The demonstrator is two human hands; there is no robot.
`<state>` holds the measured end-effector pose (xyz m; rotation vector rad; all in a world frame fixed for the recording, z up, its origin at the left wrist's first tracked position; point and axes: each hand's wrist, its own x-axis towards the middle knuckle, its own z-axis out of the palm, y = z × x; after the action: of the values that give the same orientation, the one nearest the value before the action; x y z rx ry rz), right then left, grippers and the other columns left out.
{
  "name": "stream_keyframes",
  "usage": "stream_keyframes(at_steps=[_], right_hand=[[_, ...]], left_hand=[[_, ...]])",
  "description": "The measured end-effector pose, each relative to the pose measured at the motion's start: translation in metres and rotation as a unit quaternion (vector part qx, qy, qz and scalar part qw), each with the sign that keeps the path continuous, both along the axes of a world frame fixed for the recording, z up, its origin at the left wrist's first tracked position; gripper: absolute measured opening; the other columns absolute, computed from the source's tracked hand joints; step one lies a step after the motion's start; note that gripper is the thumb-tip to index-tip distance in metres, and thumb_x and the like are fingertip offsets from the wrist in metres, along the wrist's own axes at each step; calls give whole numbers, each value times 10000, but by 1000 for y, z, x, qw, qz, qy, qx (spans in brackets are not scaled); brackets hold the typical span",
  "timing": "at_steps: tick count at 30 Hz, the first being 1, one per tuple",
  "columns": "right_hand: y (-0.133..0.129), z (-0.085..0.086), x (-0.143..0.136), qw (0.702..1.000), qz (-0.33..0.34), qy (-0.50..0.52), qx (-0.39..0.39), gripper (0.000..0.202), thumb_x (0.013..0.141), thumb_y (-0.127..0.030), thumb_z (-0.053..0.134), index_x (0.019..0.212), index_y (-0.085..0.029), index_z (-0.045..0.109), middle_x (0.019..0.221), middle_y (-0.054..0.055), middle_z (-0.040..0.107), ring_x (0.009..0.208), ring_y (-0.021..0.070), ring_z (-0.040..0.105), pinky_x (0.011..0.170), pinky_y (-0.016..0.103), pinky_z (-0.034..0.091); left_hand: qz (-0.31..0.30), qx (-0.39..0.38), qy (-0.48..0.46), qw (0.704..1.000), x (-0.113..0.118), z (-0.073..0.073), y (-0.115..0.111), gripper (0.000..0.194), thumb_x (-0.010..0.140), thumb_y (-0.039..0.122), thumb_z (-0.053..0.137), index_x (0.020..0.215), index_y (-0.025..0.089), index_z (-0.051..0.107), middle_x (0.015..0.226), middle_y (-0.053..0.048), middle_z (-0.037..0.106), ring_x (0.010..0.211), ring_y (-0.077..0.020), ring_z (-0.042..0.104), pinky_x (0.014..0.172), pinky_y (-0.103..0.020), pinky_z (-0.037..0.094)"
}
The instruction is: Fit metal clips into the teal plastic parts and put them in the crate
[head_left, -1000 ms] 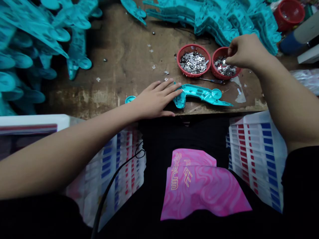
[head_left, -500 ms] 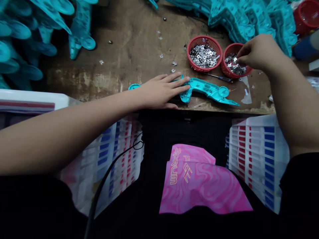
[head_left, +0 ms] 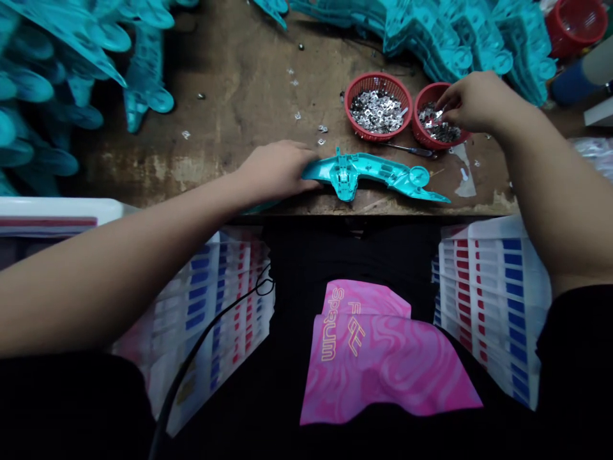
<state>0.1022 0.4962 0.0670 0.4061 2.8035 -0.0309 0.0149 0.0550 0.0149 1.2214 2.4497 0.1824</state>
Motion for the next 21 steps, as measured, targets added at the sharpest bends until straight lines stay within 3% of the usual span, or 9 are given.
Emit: stream_keyframes(at_steps=[2,4,7,11,14,16,18,20,21], right_hand=[[-3,-5,-3,999,12,-37,21,350,1226,-140,867,1560,-88,961,1488,173,911,1432,327,847,1330,467,650],[-6,-9,-7,997,20,-68,44,325,1239,-168,878,1542,-90,968,1495,173,906,1429,308,830,1297,432,642],[-10,-10,-11,994,16,-84,66,355,1265,-238,879,1579,-94,961,1538,199,886,1434,329,809,1257,448,649],[-11,-3,-9,995,3,-73,64,359,1295,-248,822,1567,-53,954,1509,218,891,1404,328,817,1226,446,650],[-12,2,-5,997,8,-52,56,339,1293,-214,782,1512,-29,963,1426,222,908,1379,329,831,1205,444,641],[-14,5,-3,998,10,-36,53,325,1271,-196,784,1475,-24,971,1368,220,915,1350,333,840,1199,447,645],[-17,9,-2,998,6,-22,55,320,1249,-214,816,1456,-28,974,1331,216,919,1317,335,848,1200,451,656],[-18,11,-2,998,2,-16,52,326,1241,-247,843,1447,-31,974,1319,221,918,1297,346,855,1197,462,670],[-18,12,-2,999,1,-15,47,327,1236,-252,852,1443,-30,973,1325,226,917,1300,355,856,1198,470,676]], left_hand=[[2,-9,19,1000,0,-2,1,532,1141,518,803,1599,261,887,1560,-171,888,1499,-449,817,1294,-588,683],[2,-17,31,999,4,-2,3,588,1146,536,795,1671,279,860,1599,-165,880,1515,-447,812,1255,-572,691],[-4,-21,32,999,12,5,6,647,1164,507,781,1742,218,815,1659,-181,855,1535,-436,798,1246,-561,681],[-4,-64,62,996,16,18,8,480,1190,422,729,1575,176,875,1549,-121,895,1397,-318,812,1184,-479,684],[-2,-101,60,993,2,18,5,484,1174,473,741,1517,169,896,1477,-131,908,1297,-309,826,1185,-537,709],[20,-107,37,993,-14,10,-1,596,1110,598,841,1536,187,906,1463,-105,910,1336,-309,830,1300,-604,692],[28,-81,11,996,-29,-1,-12,830,1061,740,907,1686,197,851,1600,-97,882,1500,-333,798,1464,-656,597],[1,-23,-17,1000,-38,-9,-23,1257,1008,901,946,1956,152,602,1912,-188,704,1761,-432,658,1586,-689,460],[-24,14,-29,999,-40,-12,-27,1488,979,973,950,2065,122,392,2058,-258,521,1890,-496,522,1626,-700,389]])
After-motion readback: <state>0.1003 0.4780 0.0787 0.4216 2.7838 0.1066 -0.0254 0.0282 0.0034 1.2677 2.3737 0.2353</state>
